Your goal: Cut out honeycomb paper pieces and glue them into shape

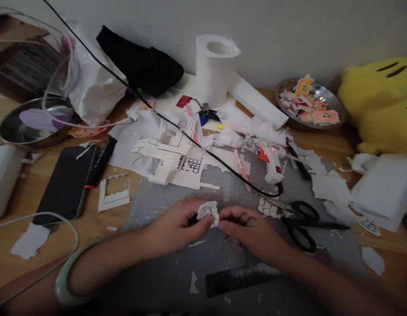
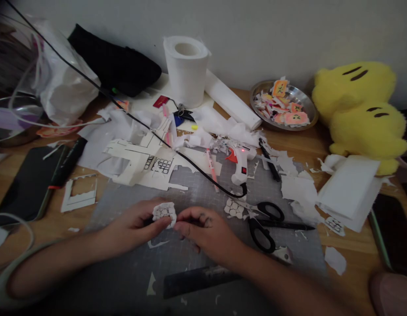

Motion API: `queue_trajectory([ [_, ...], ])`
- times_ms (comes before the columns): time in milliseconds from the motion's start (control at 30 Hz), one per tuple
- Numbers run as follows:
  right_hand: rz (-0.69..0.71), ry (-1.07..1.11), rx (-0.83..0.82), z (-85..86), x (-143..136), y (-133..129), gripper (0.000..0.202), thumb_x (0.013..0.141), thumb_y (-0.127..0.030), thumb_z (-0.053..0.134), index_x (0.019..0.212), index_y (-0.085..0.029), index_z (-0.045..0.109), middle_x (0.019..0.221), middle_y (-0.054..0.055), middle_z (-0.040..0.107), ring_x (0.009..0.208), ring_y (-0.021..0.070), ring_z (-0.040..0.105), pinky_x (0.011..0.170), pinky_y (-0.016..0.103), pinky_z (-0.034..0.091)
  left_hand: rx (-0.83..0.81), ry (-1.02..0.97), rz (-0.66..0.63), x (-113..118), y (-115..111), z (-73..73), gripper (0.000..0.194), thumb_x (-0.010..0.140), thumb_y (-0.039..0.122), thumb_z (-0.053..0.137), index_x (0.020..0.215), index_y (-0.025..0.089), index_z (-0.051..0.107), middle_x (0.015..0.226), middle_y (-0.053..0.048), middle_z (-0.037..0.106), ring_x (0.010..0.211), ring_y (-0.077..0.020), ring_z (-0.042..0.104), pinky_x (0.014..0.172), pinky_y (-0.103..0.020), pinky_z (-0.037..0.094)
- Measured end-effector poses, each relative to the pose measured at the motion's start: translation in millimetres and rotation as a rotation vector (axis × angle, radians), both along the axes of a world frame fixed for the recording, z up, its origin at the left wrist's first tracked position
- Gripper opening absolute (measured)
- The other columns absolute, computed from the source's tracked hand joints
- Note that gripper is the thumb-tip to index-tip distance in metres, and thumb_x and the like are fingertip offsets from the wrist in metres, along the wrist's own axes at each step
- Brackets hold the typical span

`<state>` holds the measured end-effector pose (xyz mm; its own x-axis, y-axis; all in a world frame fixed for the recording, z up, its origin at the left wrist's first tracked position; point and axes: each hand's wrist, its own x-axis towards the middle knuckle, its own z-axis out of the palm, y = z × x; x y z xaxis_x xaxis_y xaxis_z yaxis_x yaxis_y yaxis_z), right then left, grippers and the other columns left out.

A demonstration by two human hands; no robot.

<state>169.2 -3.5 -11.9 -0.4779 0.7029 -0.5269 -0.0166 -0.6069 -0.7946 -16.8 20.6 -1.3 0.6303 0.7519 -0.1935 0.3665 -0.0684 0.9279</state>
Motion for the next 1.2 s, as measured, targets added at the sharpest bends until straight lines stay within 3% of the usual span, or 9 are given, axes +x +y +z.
queue_trajectory([
  [300, -0.003, -0.011, -0.009, -0.4, -0.9, 0.6, 0.034, 0.071, -0.048, 0.066, 0.080, -0.017, 0.056, 0.061, -0.005, 0.050, 0.043, 0.0042, 0.038, 0.040, 0.018, 0.032, 0.104, 0.046, -0.040, -0.5, 0.0, -1.7, 0.026, 0.086, 0.027, 0.040, 0.062, 0.018, 0.044, 0.057, 0.005, 0.043, 0.055, -0.0095, 0.042, 0.055, -0.021, 0.033],
  [567, -0.022, -0.043, 0.022, -0.6, -2.1, -1.2, 0.020, 0.072, -0.034, 0.064, 0.072, -0.017, 0.054, 0.056, -0.007, 0.044, 0.044, 0.0041, 0.034, 0.038, 0.018, 0.025, 0.197, 0.078, -0.092, -0.3, -0.2, 0.0, 0.021, 0.084, 0.023, 0.043, 0.065, 0.017, 0.049, 0.059, 0.004, 0.047, 0.058, -0.0100, 0.045, 0.058, -0.021, 0.034],
  [733, -0.042, -0.038, 0.012, -0.3, -2.8, -1.1, 0.019, 0.069, -0.031, 0.065, 0.067, -0.017, 0.052, 0.051, -0.009, 0.039, 0.041, 0.0032, 0.029, 0.037, 0.017, 0.022, 0.158, 0.050, -0.106, -2.0, 0.8, 1.0, 0.020, 0.085, 0.023, 0.041, 0.069, 0.016, 0.052, 0.060, 0.004, 0.048, 0.059, -0.0104, 0.046, 0.059, -0.021, 0.036],
  [967, -0.138, 0.092, -0.027, -0.9, -2.8, 1.3, 0.026, 0.073, -0.041, 0.065, 0.075, -0.016, 0.056, 0.059, -0.005, 0.050, 0.038, 0.0029, 0.036, 0.036, 0.018, 0.030, -0.064, -0.103, -0.005, -2.5, 1.5, -1.3, 0.022, 0.088, 0.023, 0.040, 0.072, 0.016, 0.054, 0.064, 0.004, 0.049, 0.059, -0.0092, 0.043, 0.054, -0.019, 0.036],
  [1200, -0.150, 0.095, -0.052, -1.1, -1.6, 1.6, 0.014, 0.072, -0.028, 0.061, 0.079, -0.016, 0.058, 0.060, -0.005, 0.054, 0.039, 0.0038, 0.040, 0.037, 0.019, 0.034, -0.080, -0.125, 0.029, -0.5, 1.0, -0.7, 0.021, 0.088, 0.023, 0.041, 0.073, 0.016, 0.055, 0.064, 0.004, 0.049, 0.059, -0.0088, 0.042, 0.054, -0.018, 0.035],
])
